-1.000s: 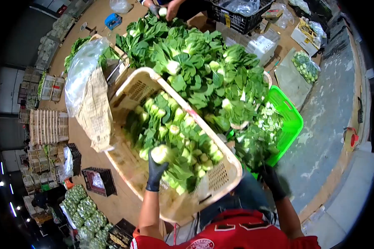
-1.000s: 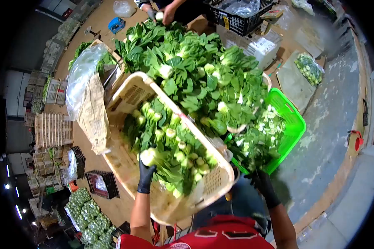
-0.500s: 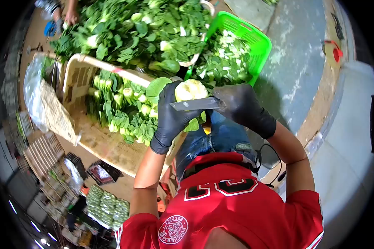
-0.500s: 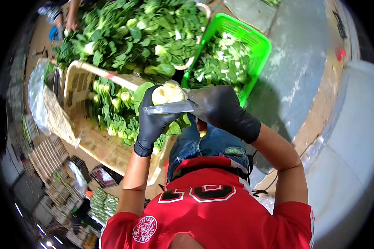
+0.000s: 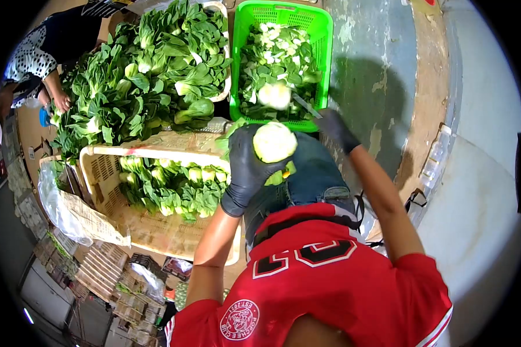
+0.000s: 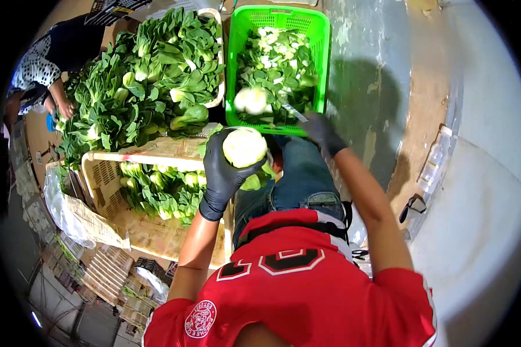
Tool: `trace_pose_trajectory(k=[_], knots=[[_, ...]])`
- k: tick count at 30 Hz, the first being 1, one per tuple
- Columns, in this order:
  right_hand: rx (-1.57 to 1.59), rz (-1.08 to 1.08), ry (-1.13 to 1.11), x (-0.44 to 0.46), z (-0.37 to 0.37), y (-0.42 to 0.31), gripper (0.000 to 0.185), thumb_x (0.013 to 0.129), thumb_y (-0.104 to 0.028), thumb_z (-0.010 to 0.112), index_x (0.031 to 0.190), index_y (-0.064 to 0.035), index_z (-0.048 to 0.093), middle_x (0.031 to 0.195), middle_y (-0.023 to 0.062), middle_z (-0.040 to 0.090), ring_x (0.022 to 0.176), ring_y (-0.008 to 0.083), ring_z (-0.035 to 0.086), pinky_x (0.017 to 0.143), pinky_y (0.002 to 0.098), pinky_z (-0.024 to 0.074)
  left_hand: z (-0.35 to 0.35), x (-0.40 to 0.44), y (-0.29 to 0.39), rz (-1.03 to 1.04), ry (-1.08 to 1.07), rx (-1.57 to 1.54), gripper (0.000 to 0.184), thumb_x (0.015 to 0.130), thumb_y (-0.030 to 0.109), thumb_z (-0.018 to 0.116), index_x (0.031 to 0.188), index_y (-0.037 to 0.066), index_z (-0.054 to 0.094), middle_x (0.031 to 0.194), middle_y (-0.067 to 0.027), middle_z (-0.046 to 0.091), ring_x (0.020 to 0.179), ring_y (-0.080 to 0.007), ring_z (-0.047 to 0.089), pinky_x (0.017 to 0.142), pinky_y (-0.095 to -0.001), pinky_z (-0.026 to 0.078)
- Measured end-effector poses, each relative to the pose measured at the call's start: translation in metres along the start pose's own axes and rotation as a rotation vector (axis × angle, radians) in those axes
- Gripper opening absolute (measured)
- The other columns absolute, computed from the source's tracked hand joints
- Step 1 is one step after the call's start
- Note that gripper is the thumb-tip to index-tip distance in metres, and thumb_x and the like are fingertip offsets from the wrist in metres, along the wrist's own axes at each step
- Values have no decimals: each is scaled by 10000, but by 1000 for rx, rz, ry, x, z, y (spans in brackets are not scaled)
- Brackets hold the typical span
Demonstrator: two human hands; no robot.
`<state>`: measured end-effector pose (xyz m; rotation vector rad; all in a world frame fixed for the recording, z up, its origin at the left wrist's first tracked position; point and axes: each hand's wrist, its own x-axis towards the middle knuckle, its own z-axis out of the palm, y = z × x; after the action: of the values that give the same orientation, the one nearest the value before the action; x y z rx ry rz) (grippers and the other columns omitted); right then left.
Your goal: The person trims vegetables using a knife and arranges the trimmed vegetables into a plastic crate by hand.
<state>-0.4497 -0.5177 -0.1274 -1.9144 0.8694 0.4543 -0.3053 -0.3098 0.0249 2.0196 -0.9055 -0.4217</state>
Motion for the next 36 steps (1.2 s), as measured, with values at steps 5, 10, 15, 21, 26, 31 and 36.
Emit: trace_pose_trajectory(k=[5,10,15,21,26,31,36], knots=[[77,-152,86,-15,-39,-12,398,767,-327,666,970,4,578,902,209,612,817,310,614,702,390,469,15,13,-24,-283,-84,-425,720,592,297,815,1116,-11,428,1034,-165,556,960,-259,561,855,-343,442],[204,-651,-200,-37,-39,-117,712,750,-128,709,1311,19,296,1318,161,402,1176,190,421,991,335,334,20,25,-25,-222,-132,-430,539,823,361,589,1130,-23,368,992,-197,545,904,-279,556,787,-367,432],[355,-593,-462,-17,-60,-136,433,744,-197,665,1106,-11,517,935,98,571,862,163,536,782,306,427,4,43,-30,-255,-300,-417,459,862,376,540,1065,-24,444,954,-162,541,879,-238,529,783,-340,409],[140,-501,-363,-11,-57,-140,439,746,-269,643,1068,3,519,915,143,554,850,208,524,764,336,408,12,29,-96,-414,-437,-715,458,914,307,478,1211,-40,443,1180,-152,513,1075,-196,488,971,-295,351],[-13,-518,-410,-14,-67,-150,469,744,-369,644,915,55,536,832,189,538,780,265,521,709,377,411,24,37,-50,37,-615,-356,132,832,166,512,783,45,537,736,-70,526,647,-172,517,578,-310,411],[-157,-683,69,18,-75,-109,494,724,-407,693,921,16,532,781,196,553,726,284,563,659,365,447,12,32,-37,-860,-356,-1516,274,905,203,455,1106,25,513,1025,-99,560,915,-175,545,834,-292,432],[304,-312,-124,-17,-58,-121,601,717,-405,714,1098,13,511,969,161,598,844,223,593,742,330,469,28,43,-39,-354,-212,-675,394,888,314,538,1076,-29,487,977,-119,559,893,-181,525,805,-297,412]])
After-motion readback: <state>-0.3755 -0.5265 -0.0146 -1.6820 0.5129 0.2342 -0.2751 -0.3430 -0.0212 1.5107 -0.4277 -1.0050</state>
